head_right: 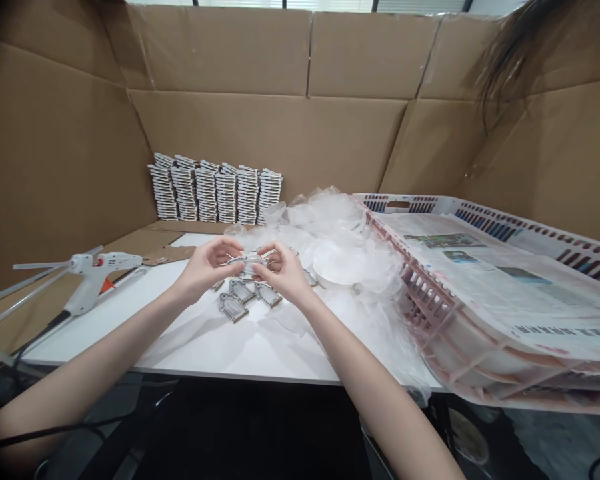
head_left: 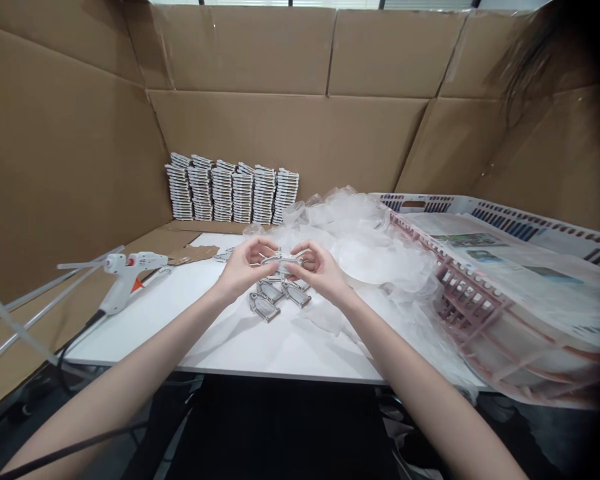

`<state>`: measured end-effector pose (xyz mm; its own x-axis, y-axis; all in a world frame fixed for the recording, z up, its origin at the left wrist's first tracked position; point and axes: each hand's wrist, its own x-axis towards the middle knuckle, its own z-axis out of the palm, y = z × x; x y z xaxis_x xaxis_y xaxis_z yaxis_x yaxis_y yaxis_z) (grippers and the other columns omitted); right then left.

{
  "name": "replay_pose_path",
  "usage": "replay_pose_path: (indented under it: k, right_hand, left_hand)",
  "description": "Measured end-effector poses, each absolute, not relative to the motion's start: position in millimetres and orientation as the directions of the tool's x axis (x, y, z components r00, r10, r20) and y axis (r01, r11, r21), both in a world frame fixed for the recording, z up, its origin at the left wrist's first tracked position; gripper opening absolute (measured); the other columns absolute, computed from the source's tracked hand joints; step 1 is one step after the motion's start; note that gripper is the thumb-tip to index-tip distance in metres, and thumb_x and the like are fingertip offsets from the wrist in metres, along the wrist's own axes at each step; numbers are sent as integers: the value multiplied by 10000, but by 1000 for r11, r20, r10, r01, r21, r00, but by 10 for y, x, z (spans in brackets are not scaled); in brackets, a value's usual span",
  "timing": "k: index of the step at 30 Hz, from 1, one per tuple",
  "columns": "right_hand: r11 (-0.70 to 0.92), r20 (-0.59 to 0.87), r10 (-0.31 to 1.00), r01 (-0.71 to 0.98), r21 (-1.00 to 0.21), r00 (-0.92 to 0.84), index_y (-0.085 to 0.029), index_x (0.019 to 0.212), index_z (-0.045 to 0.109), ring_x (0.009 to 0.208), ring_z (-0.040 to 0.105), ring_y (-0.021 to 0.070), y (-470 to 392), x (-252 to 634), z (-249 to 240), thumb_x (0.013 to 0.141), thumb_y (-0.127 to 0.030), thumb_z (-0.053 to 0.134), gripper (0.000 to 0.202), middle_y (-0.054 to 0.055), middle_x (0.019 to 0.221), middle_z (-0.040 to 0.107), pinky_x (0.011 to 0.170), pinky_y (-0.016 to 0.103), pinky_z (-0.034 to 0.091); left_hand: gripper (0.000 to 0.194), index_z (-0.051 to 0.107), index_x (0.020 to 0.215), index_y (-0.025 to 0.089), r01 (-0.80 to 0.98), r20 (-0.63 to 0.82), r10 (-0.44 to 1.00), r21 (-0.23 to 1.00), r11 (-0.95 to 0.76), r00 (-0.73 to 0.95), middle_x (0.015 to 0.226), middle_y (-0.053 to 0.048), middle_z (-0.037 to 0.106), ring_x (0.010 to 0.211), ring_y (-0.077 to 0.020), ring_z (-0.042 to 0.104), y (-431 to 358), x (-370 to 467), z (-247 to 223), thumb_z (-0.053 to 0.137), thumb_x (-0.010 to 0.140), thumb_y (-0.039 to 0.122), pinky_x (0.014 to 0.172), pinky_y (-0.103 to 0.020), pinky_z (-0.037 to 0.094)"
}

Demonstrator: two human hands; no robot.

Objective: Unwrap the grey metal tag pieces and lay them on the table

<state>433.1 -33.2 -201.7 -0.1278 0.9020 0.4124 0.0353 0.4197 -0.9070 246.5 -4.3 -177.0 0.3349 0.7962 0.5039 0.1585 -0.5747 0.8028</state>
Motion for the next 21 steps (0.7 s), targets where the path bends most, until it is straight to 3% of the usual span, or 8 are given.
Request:
replay_pose_path:
  k: [4, 9, 13, 17, 21]
  right_hand:
    - [464, 467, 884, 189, -865, -32, -208, 940, 590, 729, 652, 159, -297, 4506, -1917, 739, -513, 694, 380, 50, 948, 656, 641, 303, 545]
    - [382, 434, 899, 375, -845, 61, -179, 795, 614, 674, 633, 162, -286, 4966, -1726, 772, -496, 640, 319, 55, 808, 667, 645, 311, 525]
    - [299, 410, 911, 637, -711, 30, -163, 757, 630, 664, 618, 165, -317, 5178, -1608, 786, -388, 604, 228, 67, 794, 682, 632, 301, 486]
    - [237, 372, 928, 823, -517, -34, -161, 785, 660, 717, 627, 179, -302, 5145, -1506, 798, -301, 573, 165, 76, 825, 711, 631, 281, 445]
    - [189, 277, 957, 902, -389, -81, -173, 813, 679, 750, 641, 192, -168, 5010, -1432, 802, -225, 569, 122, 88, 892, 722, 635, 276, 439]
  left_hand:
    - [266, 695, 922, 169, 244, 397, 785, 797, -552, 476, 926, -90, 690, 704, -169, 657, 42, 2124, -1651, 716, 704, 319, 586, -269, 566]
    - [261, 732, 950, 222, 485, 86, 768, 728, -483, 635, 966, -89, 704, 652, -174, 659, 60, 1614, -1571, 672, 733, 354, 611, -284, 570]
    - [265, 727, 938, 243, 609, -98, 777, 685, -401, 622, 993, -75, 685, 752, -199, 655, 64, 1397, -1666, 646, 723, 374, 621, -263, 540]
    - [293, 727, 904, 237, 689, -110, 784, 562, -458, 611, 908, -65, 685, 785, -217, 637, 140, 1345, -1714, 645, 681, 408, 625, -249, 487]
    - [240, 729, 838, 243, 697, -56, 765, 458, -552, 642, 940, -57, 696, 861, -235, 632, 279, 1499, -1601, 638, 683, 400, 650, -247, 467]
